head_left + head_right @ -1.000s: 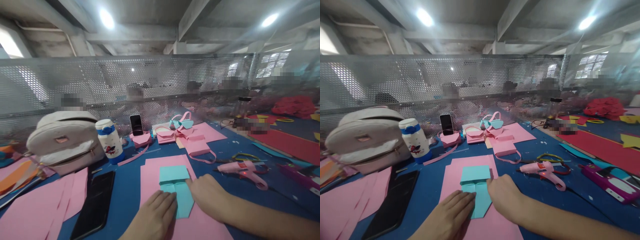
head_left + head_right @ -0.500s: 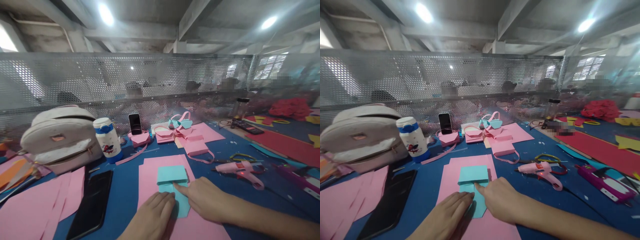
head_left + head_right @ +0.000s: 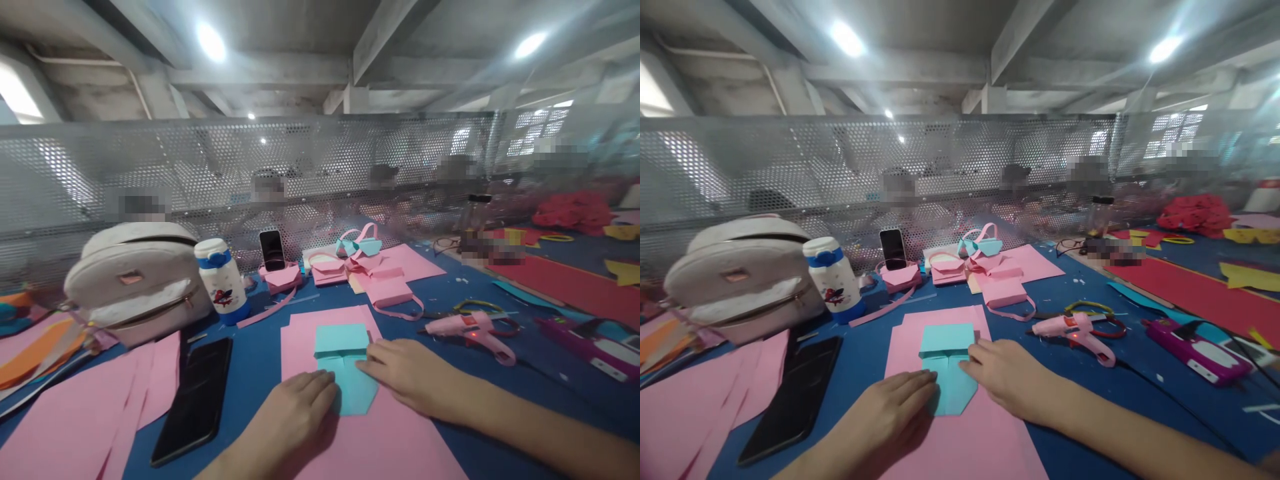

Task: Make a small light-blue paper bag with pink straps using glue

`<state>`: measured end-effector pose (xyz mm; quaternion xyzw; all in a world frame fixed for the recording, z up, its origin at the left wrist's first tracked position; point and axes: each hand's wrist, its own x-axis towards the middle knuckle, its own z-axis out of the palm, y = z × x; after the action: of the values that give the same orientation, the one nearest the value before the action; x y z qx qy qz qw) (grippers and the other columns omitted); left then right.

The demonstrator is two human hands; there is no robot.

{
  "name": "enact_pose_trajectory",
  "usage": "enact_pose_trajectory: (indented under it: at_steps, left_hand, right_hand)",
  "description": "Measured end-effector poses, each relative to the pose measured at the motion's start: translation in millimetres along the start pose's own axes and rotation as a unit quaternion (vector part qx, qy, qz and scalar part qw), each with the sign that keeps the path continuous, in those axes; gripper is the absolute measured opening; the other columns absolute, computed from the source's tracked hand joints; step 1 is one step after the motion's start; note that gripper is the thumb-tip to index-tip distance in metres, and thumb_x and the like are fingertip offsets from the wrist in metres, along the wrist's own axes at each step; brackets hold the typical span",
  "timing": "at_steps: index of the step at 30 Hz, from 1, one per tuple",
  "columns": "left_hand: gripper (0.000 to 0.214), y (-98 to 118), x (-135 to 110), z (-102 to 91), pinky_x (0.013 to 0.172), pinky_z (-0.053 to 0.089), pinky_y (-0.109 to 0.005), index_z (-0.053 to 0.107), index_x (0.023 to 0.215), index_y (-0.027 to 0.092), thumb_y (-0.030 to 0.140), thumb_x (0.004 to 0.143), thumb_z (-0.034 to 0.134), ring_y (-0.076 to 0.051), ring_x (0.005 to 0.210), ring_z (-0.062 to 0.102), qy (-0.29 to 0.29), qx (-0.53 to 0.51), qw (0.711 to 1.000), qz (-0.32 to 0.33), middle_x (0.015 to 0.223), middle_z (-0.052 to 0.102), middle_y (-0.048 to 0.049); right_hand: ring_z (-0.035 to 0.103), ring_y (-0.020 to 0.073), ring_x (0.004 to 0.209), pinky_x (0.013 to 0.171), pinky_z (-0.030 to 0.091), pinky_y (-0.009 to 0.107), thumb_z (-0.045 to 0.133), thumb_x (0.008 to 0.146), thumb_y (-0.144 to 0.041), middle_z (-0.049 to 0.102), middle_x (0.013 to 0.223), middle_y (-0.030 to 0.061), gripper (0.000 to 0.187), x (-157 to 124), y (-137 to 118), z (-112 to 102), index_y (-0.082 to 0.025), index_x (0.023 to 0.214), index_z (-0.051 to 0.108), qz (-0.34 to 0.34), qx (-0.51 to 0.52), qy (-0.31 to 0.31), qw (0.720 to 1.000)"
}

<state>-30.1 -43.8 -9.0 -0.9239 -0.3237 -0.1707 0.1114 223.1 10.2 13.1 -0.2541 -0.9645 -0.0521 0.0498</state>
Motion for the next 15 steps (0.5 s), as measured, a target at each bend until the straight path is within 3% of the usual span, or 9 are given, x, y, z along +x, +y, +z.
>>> enact_pose_trajectory:
  at_steps: [5,10,15]
  left_hand:
    - [0.022,-8,2,-0.4,0.079,0.061,-0.039,0.06,0.107,0.013,0.008,0.088,0.051,-0.028,0.092,0.072,-0.044,-0.025,0.999,-0.009,0.111,0.072,-0.0156]
    - [0.024,-13,5,-8.5,0.08,0.059,-0.033,0.057,0.113,0.018,0.008,0.094,0.047,-0.023,0.095,0.069,-0.07,-0.039,0.996,-0.025,0.113,0.07,-0.0111]
    - [0.021,-18,6,-4.6,0.077,0.056,-0.03,0.06,0.11,0.021,0.012,0.094,0.049,-0.02,0.085,0.068,-0.005,-0.02,0.999,-0.025,0.099,0.07,-0.008]
  right_hand:
    - [0.058,0.0248,0.098,0.07,0.042,0.033,0.054,0.078,-0.002,0.063,0.113,0.0072,0.046,-1,-1,3,-0.019,0.121,0.055,-0.022,-0.02,0.021,0.999]
    - [0.06,0.0245,0.095,0.066,0.042,0.033,0.053,0.088,-0.005,0.067,0.107,0.009,0.031,7,-1,9,-0.015,0.117,0.058,-0.017,-0.068,0.034,0.997]
    - [0.06,0.0252,0.092,0.064,0.043,0.033,0.052,0.091,-0.005,0.067,0.098,0.0088,0.026,24,0,8,-0.014,0.114,0.06,0.004,-0.1,0.038,0.994]
